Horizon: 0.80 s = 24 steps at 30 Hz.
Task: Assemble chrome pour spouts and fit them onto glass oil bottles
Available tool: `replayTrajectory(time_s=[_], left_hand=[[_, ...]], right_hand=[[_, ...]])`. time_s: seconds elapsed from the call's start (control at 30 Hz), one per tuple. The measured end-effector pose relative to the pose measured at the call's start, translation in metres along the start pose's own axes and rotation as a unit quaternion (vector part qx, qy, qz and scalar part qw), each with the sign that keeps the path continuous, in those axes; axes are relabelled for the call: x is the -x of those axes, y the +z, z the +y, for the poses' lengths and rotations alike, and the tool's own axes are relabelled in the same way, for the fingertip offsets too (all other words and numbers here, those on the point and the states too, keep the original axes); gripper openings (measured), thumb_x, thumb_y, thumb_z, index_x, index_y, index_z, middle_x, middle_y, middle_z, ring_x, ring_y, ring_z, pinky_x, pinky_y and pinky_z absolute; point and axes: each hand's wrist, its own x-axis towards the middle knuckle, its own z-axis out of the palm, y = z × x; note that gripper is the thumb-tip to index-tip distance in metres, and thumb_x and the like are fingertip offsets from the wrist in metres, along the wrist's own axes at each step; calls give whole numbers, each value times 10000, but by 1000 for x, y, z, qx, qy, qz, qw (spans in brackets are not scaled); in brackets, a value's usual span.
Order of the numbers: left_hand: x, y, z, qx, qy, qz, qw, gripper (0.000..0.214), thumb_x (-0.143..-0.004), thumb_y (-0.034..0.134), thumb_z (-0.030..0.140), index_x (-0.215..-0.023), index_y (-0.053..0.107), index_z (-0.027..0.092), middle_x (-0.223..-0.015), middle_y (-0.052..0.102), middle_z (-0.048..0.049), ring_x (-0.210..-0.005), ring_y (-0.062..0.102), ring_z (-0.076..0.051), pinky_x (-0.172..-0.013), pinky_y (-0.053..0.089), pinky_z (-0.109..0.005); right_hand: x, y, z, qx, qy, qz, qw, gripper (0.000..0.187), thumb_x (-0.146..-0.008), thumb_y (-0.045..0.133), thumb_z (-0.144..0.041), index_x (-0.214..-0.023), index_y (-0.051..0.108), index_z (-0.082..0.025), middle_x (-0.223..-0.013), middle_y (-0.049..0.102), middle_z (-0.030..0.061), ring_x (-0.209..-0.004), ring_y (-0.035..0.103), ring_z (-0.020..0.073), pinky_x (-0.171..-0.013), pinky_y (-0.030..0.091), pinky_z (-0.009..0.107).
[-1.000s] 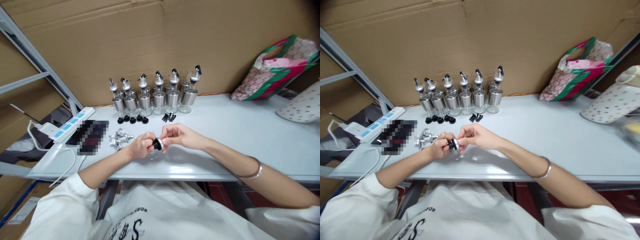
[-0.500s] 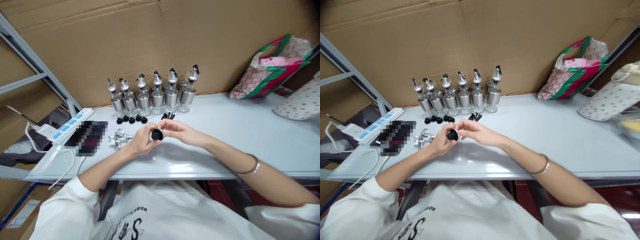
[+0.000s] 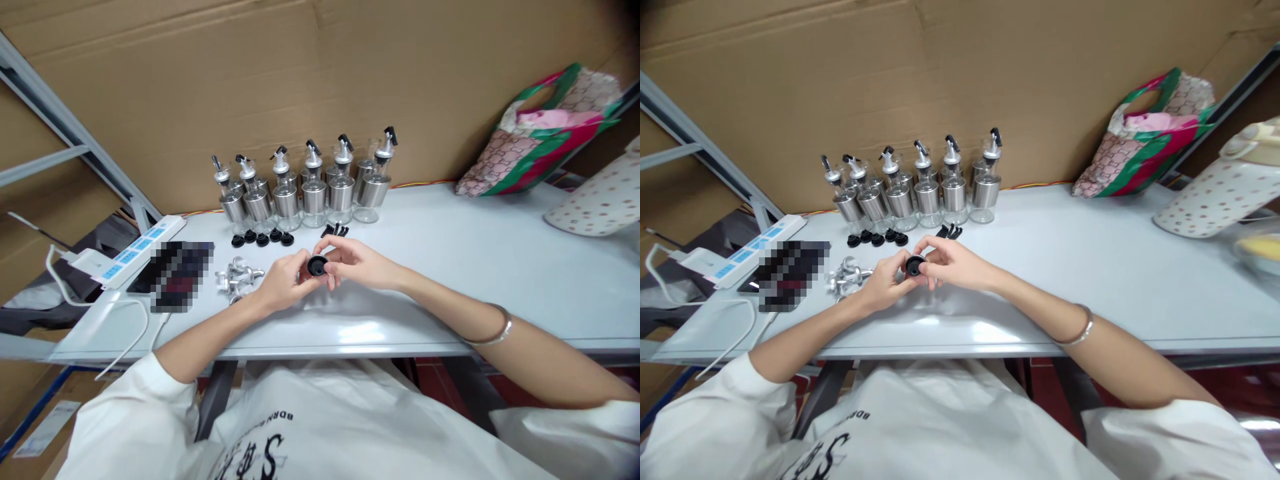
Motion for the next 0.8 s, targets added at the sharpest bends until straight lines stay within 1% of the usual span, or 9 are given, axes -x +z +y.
replayTrajectory(time_s=[0.13,0.33,0.4,0.5,0.57,0.67,0.73,0.8], left_hand=[[0,-1,2,-1,-14,-13,1000,214,-800,535,387,-795,458,187,-625,511,50,-551,465,-99,-543,362,-214],[-1,-2,2,-29,-20,-13,999,266,-795,517,438,-758,461,181,-626,527,27,-556,484,-116,-560,367,-234],[-1,-3,2,-14,-13,-23,1000,283,-812,493,463,-793,465,182,-625,527,27,-555,490,-119,-559,370,-235],[0,-5,3,24,2,-42,999,289,-852,422,464,-875,464,179,-657,551,17,-575,508,-127,-579,392,-244],[0,-6,3,37,-10,-46,998,279,-864,394,448,-882,461,178,-682,569,8,-580,514,-128,-585,401,-249],[-1,-5,3,46,-38,-52,997,253,-859,405,429,-874,455,181,-672,578,16,-572,525,-126,-580,403,-246],[-1,-4,2,54,-41,-55,996,249,-852,416,430,-877,449,184,-653,578,24,-570,535,-127,-580,405,-243],[0,-3,2,58,-40,-53,996,254,-851,414,438,-861,445,186,-636,572,30,-568,535,-125,-581,404,-241]], right_hand=[[-1,0,3,-12,0,-6,1000,282,-750,626,-269,-954,448,-188,-623,591,-40,-553,594,116,-540,465,238],[0,0,3,-31,-1,-10,999,280,-754,631,-245,-947,438,-183,-666,615,-29,-582,606,107,-590,482,246],[1,0,3,-37,-6,-10,999,271,-757,620,-222,-945,427,-187,-649,612,-39,-582,610,105,-596,482,244],[0,0,4,-54,-19,-4,998,266,-746,599,-180,-930,408,-195,-677,622,-42,-595,616,100,-610,490,245],[-1,-1,5,-62,-26,-1,998,263,-736,581,-161,-928,405,-198,-702,626,-40,-605,617,98,-620,495,250],[-3,-2,7,-45,-20,-3,999,285,-732,539,-144,-990,428,-192,-693,620,-40,-624,629,110,-648,497,267],[-3,-3,8,-21,-16,-5,1000,322,-726,521,-132,-1036,449,-184,-670,614,-43,-635,636,119,-670,491,275],[-2,-3,7,-6,-19,-5,1000,330,-718,516,-120,-1038,461,-182,-662,613,-44,-640,638,122,-674,484,273]])
